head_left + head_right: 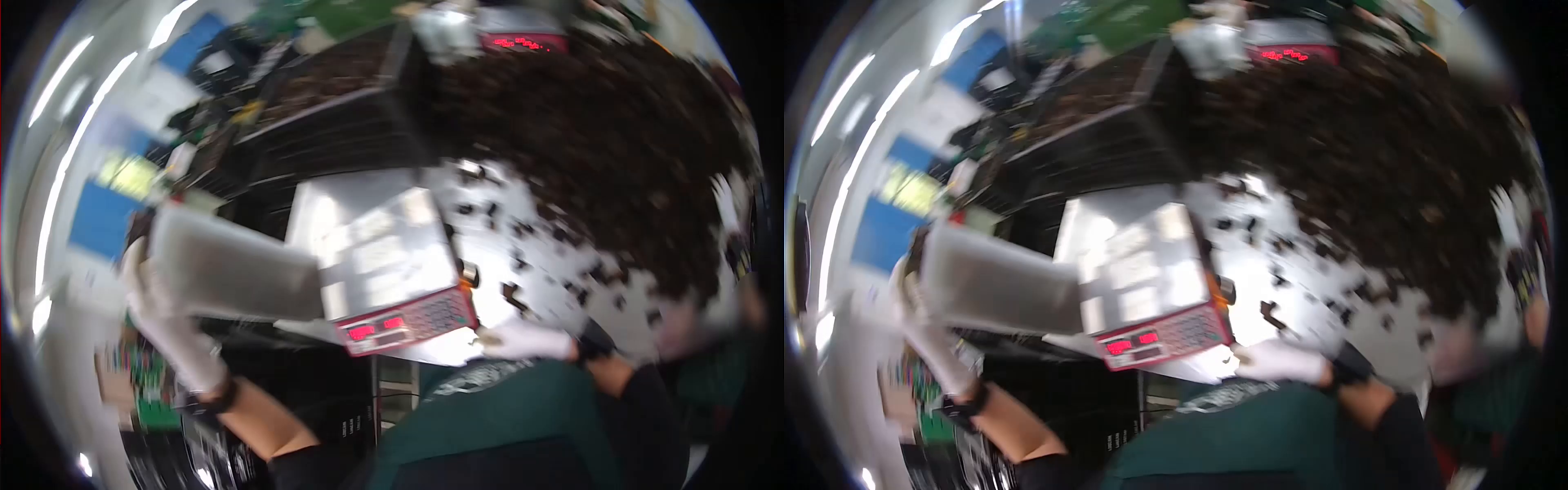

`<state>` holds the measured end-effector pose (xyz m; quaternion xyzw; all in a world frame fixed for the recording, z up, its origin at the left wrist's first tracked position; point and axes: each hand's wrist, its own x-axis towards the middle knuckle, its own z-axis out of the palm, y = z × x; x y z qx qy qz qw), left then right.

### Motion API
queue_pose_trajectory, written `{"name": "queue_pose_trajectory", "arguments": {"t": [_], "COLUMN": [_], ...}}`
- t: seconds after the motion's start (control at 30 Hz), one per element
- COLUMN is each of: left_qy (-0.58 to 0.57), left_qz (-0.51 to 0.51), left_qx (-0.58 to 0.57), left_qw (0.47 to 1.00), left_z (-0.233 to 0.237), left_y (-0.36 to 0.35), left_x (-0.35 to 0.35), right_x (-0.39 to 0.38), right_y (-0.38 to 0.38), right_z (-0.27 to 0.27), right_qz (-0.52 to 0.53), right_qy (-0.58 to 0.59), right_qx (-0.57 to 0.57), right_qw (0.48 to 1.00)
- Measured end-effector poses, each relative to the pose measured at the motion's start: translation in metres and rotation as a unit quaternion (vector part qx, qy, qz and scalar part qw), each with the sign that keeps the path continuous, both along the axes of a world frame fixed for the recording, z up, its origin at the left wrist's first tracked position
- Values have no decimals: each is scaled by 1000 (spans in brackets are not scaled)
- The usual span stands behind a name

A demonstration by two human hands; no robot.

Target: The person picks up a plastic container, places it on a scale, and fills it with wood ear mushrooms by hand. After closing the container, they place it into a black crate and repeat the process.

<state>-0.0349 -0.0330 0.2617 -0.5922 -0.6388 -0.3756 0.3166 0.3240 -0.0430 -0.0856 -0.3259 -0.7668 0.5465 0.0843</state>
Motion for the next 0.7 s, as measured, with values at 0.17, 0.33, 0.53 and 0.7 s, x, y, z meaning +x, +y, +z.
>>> {"name": "queue_pose_trajectory", "arguments": {"t": [0.17, 0.33, 0.53, 0.7], "left_qy": [42, -80, -40, -6], "left_qz": [170, 186, 190, 197], "left_qx": [-216, -283, -278, -250], "left_qw": [961, 937, 941, 948], "left_z": [-7, 40, 34, 20], "left_y": [34, 47, 59, 51], "left_x": [-271, -263, -227, -187], "right_x": [20, 49, 91, 146], "right_y": [1, 1, -1, 13], "right_z": [6, -3, -4, 13], "right_qz": [-44, -103, -225, -364], "right_qy": [2, -32, 1, -56], "right_qx": [13, -2, -14, 25], "right_qw": [999, 994, 974, 929]}}
